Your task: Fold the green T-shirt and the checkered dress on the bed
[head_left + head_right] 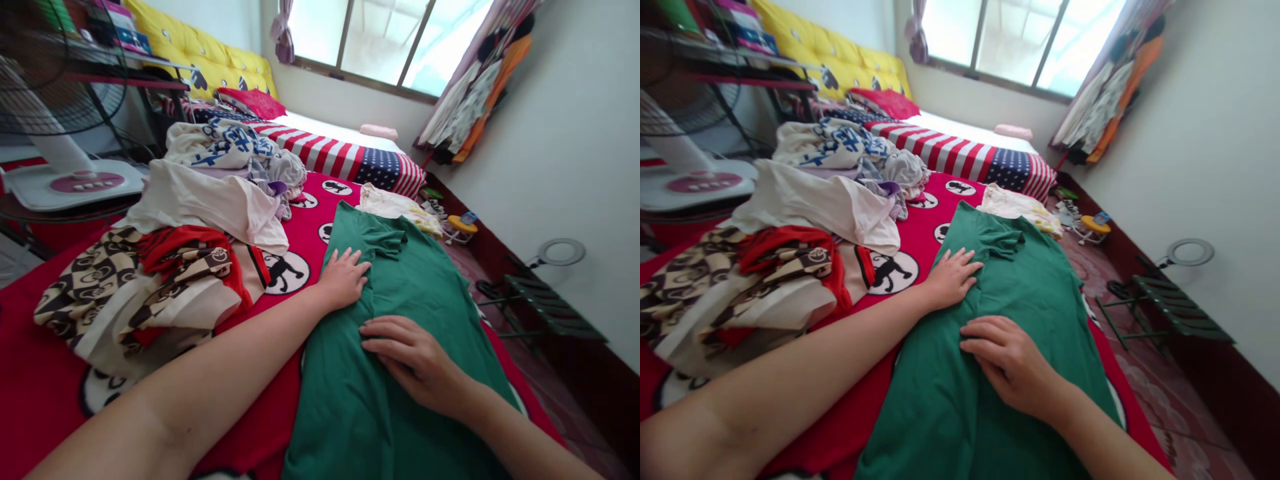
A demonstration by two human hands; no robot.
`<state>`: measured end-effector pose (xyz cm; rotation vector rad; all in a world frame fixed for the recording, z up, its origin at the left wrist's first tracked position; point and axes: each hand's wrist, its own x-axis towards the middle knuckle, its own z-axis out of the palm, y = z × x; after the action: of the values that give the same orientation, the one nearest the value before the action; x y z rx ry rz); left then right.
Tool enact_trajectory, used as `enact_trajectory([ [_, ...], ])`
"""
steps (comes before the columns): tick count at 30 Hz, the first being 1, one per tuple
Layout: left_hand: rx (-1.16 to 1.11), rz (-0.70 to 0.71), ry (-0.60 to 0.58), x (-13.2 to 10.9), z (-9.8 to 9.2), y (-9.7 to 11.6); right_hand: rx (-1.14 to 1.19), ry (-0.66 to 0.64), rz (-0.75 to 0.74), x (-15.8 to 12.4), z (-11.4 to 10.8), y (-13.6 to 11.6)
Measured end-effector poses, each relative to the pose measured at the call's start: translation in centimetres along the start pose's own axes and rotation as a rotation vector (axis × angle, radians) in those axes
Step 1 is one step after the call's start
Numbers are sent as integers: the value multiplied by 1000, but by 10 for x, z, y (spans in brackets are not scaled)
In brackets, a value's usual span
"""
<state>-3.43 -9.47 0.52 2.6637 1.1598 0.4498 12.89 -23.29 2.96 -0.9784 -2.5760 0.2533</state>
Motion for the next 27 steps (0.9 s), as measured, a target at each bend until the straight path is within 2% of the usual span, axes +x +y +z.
enact_trajectory([
  [4,8,17,-75,-2,-9,-6,122,67,91,-15,7,-8],
  [7,27,37,-130,-1,-13,-11,142,95,133,-15,4,-22],
  [11,63,61,-153,0,-11,-15,194,115,104,8,-2,-49],
  [15,87,66,-143,-2,-8,-15,128,-46,-13,40,2,-66],
  [17,85,67,-131,-2,-8,-15,13,-118,-18,53,7,-63],
  [19,70,76,-124,-2,-9,-18,-88,-160,42,64,11,-54],
  [23,-9,111,-106,1,-14,-27,-139,-241,173,74,18,-39],
  [27,-68,98,-79,2,-13,-27,-54,-182,158,69,23,-44],
])
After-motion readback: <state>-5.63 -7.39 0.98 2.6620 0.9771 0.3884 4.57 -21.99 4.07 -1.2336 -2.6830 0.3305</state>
